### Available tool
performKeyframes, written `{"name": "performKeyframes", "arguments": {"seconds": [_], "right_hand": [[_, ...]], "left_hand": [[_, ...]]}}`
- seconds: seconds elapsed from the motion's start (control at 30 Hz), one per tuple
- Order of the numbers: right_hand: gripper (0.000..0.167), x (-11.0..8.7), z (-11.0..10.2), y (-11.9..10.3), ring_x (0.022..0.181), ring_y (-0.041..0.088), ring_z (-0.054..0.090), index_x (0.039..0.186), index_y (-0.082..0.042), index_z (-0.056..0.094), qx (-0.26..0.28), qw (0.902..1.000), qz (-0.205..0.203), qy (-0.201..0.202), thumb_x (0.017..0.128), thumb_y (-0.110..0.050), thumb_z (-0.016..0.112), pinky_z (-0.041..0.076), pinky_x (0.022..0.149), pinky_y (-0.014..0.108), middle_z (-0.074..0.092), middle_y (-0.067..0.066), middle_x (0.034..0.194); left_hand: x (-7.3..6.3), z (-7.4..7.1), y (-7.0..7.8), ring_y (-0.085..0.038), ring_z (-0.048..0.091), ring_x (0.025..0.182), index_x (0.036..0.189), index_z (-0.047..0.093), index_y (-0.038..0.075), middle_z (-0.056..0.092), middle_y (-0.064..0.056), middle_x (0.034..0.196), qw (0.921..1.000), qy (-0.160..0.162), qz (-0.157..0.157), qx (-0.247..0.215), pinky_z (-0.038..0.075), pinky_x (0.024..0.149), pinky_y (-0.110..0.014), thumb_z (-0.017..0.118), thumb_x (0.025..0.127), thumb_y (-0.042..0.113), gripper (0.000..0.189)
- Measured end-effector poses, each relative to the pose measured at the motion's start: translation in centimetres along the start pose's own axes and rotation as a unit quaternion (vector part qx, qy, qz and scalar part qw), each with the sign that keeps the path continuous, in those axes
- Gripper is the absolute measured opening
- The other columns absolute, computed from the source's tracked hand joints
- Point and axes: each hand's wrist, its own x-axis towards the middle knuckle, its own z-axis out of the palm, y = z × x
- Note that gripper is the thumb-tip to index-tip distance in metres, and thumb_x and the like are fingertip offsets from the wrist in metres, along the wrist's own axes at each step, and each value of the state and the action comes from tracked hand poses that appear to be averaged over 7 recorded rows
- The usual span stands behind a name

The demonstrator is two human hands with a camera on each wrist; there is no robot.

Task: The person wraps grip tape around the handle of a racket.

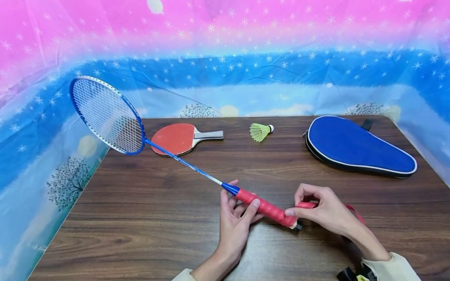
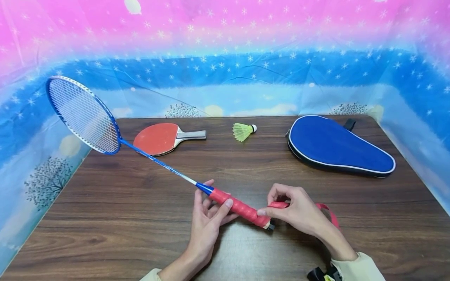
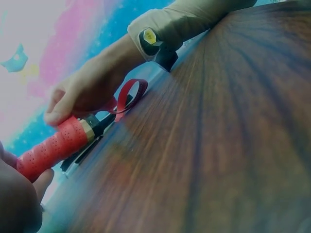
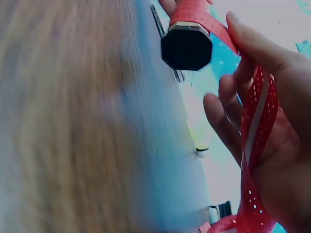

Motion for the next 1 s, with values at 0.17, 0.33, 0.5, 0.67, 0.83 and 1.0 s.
{"name": "performKeyframes", "arguments": {"seconds": [0.17,0.33,0.5,0.67,0.83,1.0], "right_hand": [[0.026,0.1,0.5,0.0,0.06,0.014,0.048,0.081,-0.026,0.059,-0.021,0.9989,0.031,0.028,0.08,-0.037,0.082,0.039,0.048,0.029,0.054,-0.004,0.066],[0.027,0.2,0.8,-0.2,0.058,0.016,0.048,0.083,-0.025,0.059,-0.018,0.9964,0.076,0.033,0.08,-0.042,0.08,0.039,0.048,0.028,0.051,-0.001,0.064],[0.029,0.4,1.2,-0.3,0.06,0.015,0.052,0.086,-0.018,0.057,0.021,0.9958,0.085,0.027,0.084,-0.038,0.078,0.04,0.05,0.028,0.056,0.001,0.068],[0.028,0.5,1.5,-0.3,0.062,0.013,0.054,0.088,-0.013,0.054,0.053,0.9952,0.082,-0.004,0.089,-0.033,0.074,0.039,0.05,0.026,0.063,0.0,0.072],[0.027,0.5,1.5,-0.2,0.054,0.008,0.04,0.09,-0.011,0.052,0.082,0.9933,0.075,-0.031,0.091,-0.028,0.072,0.031,0.043,0.026,0.052,-0.001,0.062],[0.028,0.5,1.5,-0.2,0.057,0.009,0.046,0.09,-0.01,0.052,0.1,0.9913,0.077,-0.037,0.089,-0.027,0.074,0.036,0.046,0.025,0.054,0.0,0.064]], "left_hand": [[0.0,0.1,0.2,-0.035,0.064,0.1,0.144,0.036,0.022,0.053,-0.03,0.119,0.9999,0.002,-0.011,-0.002,0.057,0.076,-0.05,0.07,0.09,0.002,0.067],[0.0,0.2,0.5,-0.036,0.064,0.102,0.145,0.035,0.021,0.05,-0.035,0.122,1.0,-0.001,-0.002,-0.009,0.057,0.076,-0.05,0.069,0.09,0.002,0.067],[0.0,0.2,0.5,-0.037,0.064,0.101,0.146,0.034,0.019,0.05,-0.037,0.122,0.9995,-0.001,0.019,-0.024,0.057,0.077,-0.051,0.068,0.091,0.001,0.068],[0.0,0.2,0.7,-0.041,0.062,0.106,0.147,0.033,0.02,0.05,-0.037,0.123,0.9994,0.001,0.016,-0.032,0.056,0.078,-0.051,0.067,0.091,0.0,0.069],[0.0,0.3,0.7,-0.046,0.059,0.109,0.146,0.027,0.016,0.052,-0.03,0.13,0.999,-0.005,0.018,-0.041,0.056,0.082,-0.049,0.064,0.093,0.0,0.066],[-0.1,0.4,0.7,-0.047,0.059,0.109,0.135,0.021,0.004,0.05,-0.026,0.137,0.9981,-0.02,0.034,-0.047,0.055,0.085,-0.049,0.06,0.095,-0.001,0.056]]}}
